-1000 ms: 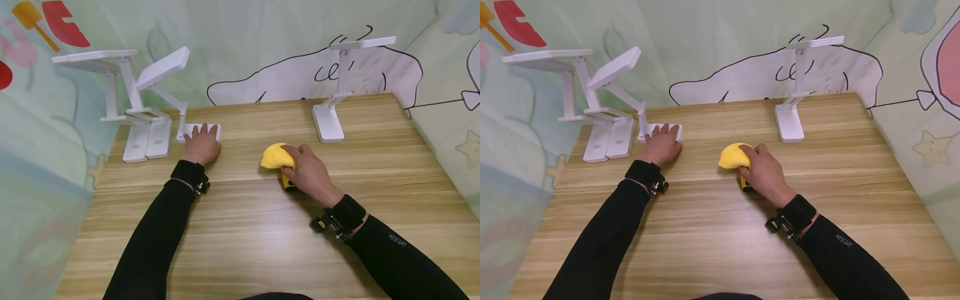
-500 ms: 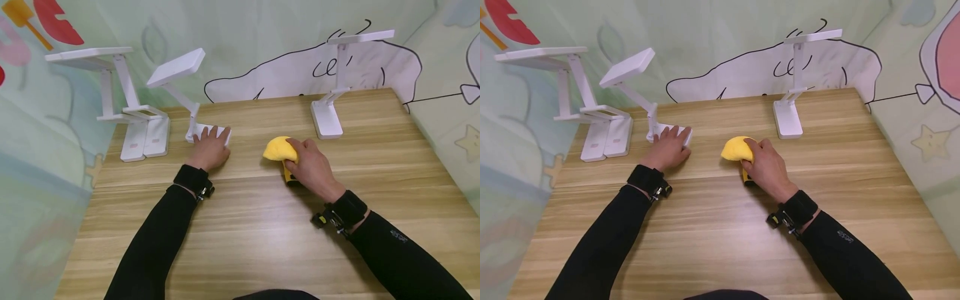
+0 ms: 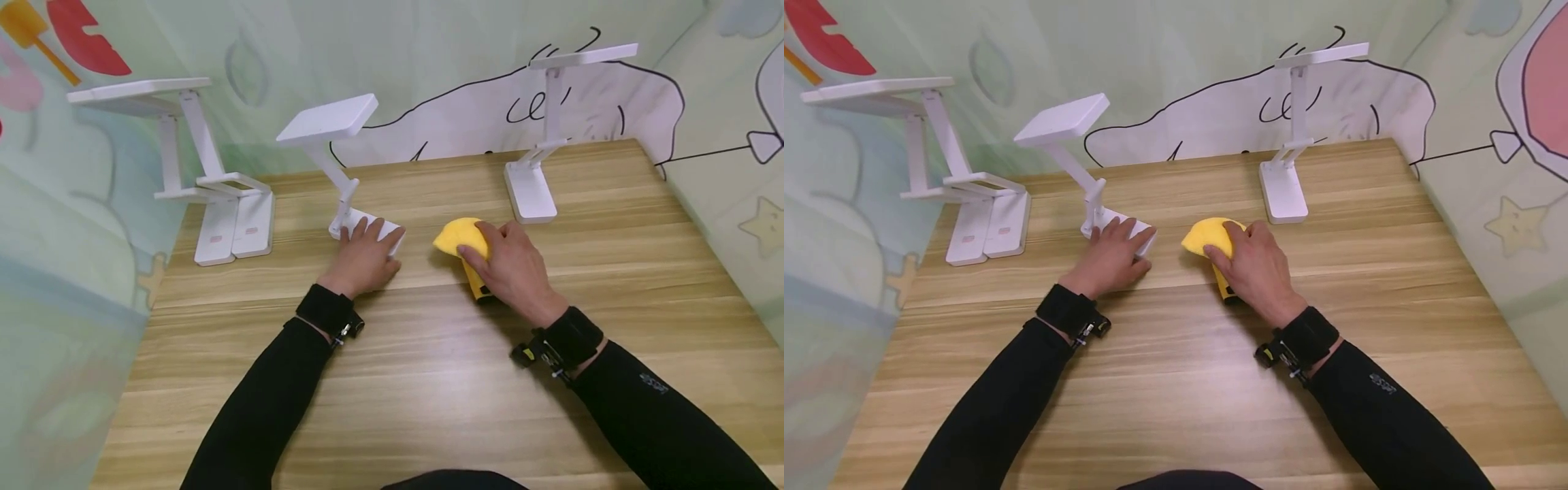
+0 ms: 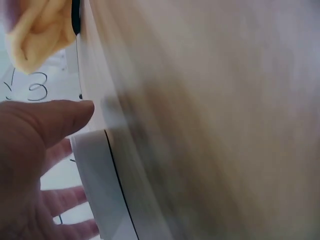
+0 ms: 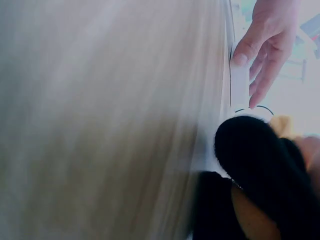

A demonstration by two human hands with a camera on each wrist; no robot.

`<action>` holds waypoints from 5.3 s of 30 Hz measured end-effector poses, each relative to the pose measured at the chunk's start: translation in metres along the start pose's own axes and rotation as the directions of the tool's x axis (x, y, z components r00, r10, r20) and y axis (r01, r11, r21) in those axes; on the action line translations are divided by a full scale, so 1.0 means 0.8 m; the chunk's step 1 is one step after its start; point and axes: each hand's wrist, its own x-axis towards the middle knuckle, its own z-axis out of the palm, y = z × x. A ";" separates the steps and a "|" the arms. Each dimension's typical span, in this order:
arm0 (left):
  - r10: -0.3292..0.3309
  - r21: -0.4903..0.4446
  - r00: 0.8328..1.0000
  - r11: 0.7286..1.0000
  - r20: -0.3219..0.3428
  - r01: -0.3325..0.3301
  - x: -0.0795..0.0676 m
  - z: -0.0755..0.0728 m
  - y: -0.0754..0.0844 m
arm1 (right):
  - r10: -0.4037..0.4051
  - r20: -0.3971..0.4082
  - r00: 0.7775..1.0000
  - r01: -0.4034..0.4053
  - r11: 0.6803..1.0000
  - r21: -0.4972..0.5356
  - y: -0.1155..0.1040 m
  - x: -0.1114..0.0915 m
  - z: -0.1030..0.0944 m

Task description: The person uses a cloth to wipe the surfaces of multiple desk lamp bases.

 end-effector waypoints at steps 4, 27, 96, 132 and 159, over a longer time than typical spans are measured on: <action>0.100 -0.020 0.995 0.995 0.010 -0.100 -0.006 0.000 0.010 | -0.006 -0.038 0.999 0.005 1.000 -0.025 0.004 -0.001 -0.003; 0.500 -0.197 0.863 0.855 0.065 -0.481 -0.028 0.007 0.052 | -0.051 0.222 0.974 0.074 0.992 -0.100 0.014 0.002 -0.010; 0.205 -0.323 0.979 0.927 0.001 -0.194 -0.046 0.014 0.026 | -0.334 0.224 0.915 0.375 0.911 -0.171 -0.055 0.022 0.004; 0.180 -0.316 0.983 0.935 0.042 -0.158 -0.046 0.013 0.034 | -0.437 0.375 0.817 0.354 0.895 0.273 -0.026 0.130 0.018; 0.139 -0.271 0.990 0.953 -0.004 -0.135 -0.047 0.016 0.036 | -0.072 0.562 0.824 0.064 0.997 0.033 -0.031 0.028 -0.026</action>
